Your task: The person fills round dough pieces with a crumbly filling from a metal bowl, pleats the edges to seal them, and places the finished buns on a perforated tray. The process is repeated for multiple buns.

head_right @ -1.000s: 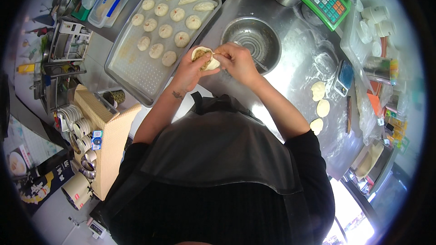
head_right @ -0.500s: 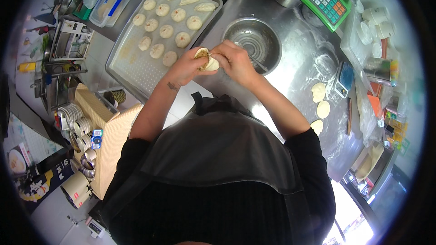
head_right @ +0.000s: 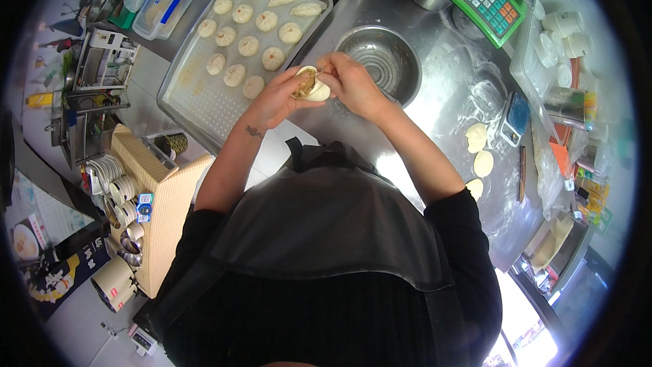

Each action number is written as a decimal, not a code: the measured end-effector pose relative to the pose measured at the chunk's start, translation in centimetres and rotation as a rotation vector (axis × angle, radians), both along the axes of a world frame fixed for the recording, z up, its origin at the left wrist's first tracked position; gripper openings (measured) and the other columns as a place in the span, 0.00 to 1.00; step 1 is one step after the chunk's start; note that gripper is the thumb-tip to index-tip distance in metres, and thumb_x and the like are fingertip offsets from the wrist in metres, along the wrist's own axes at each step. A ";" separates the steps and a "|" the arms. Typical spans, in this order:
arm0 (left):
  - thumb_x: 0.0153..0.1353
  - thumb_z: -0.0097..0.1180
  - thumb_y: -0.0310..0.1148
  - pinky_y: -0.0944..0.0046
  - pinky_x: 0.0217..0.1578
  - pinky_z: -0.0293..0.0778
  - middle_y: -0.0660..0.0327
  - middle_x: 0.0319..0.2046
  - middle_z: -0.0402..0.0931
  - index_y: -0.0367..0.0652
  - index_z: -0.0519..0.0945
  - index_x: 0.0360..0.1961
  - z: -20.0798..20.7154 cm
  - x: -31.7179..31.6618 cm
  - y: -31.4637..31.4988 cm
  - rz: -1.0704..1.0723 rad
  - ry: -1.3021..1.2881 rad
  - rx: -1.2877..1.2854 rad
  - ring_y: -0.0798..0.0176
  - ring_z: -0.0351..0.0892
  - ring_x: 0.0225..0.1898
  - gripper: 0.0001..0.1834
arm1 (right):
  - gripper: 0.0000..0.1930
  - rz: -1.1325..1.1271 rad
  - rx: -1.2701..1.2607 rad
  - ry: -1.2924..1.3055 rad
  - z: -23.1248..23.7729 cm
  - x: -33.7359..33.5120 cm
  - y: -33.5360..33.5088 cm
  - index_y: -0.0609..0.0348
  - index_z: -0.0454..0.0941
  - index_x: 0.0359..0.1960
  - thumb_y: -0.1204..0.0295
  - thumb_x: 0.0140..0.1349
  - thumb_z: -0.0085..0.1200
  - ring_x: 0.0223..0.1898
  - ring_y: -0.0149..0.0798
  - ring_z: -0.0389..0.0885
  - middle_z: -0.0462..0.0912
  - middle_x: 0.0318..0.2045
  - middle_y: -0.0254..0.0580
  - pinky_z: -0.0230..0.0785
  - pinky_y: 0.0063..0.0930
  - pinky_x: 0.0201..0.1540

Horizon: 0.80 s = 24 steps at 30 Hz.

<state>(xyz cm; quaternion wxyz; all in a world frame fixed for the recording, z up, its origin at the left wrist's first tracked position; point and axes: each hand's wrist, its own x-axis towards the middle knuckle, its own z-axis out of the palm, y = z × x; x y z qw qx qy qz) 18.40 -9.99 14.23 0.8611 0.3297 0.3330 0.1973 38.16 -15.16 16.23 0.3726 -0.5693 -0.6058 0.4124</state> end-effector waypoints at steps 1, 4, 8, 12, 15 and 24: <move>0.74 0.42 0.31 0.47 0.55 0.79 0.53 0.54 0.73 0.34 0.70 0.57 0.0 0.0 0.0 -0.026 0.025 0.021 0.57 0.77 0.55 0.16 | 0.05 0.025 0.050 -0.025 0.1 0.0 0.1 0.63 0.78 0.38 0.76 0.62 0.58 0.32 0.44 0.78 0.77 0.31 0.45 0.72 0.33 0.36; 0.74 0.42 0.32 0.49 0.54 0.80 0.54 0.53 0.73 0.34 0.70 0.57 0.1 0.2 0.2 -0.094 0.101 0.077 0.58 0.77 0.55 0.16 | 0.04 0.071 0.194 -0.094 0.2 0.0 0.2 0.63 0.77 0.37 0.76 0.63 0.57 0.32 0.45 0.78 0.75 0.30 0.46 0.71 0.34 0.35; 0.72 0.44 0.31 0.53 0.53 0.81 0.55 0.51 0.75 0.34 0.71 0.56 0.5 -0.1 0.8 -0.170 0.168 0.111 0.60 0.77 0.53 0.16 | 0.04 0.083 0.257 -0.042 0.1 -0.2 -0.2 0.63 0.77 0.37 0.76 0.63 0.56 0.32 0.49 0.77 0.74 0.29 0.47 0.70 0.37 0.37; 0.70 0.44 0.29 0.57 0.52 0.81 0.55 0.49 0.76 0.33 0.73 0.54 1.0 0.3 1.5 -0.298 0.247 0.230 0.61 0.77 0.52 0.15 | 0.04 0.084 0.193 -0.117 -0.4 -0.2 0.2 0.64 0.79 0.37 0.76 0.65 0.57 0.26 0.36 0.77 0.76 0.30 0.42 0.70 0.30 0.30; 0.69 0.44 0.29 0.58 0.51 0.81 0.56 0.48 0.76 0.32 0.74 0.52 1.2 0.4 1.8 -0.348 0.289 0.240 0.62 0.77 0.52 0.15 | 0.04 0.108 0.284 -0.128 -0.5 -0.2 0.2 0.64 0.79 0.38 0.77 0.65 0.57 0.26 0.36 0.77 0.76 0.30 0.42 0.71 0.29 0.30; 0.68 0.45 0.33 0.55 0.49 0.81 0.55 0.49 0.76 0.33 0.73 0.56 0.5 0.2 3.2 -0.375 0.290 0.134 0.60 0.77 0.52 0.19 | 0.04 0.102 0.239 -0.089 -0.5 -0.6 0.3 0.65 0.79 0.38 0.77 0.65 0.56 0.25 0.33 0.78 0.77 0.30 0.40 0.71 0.25 0.30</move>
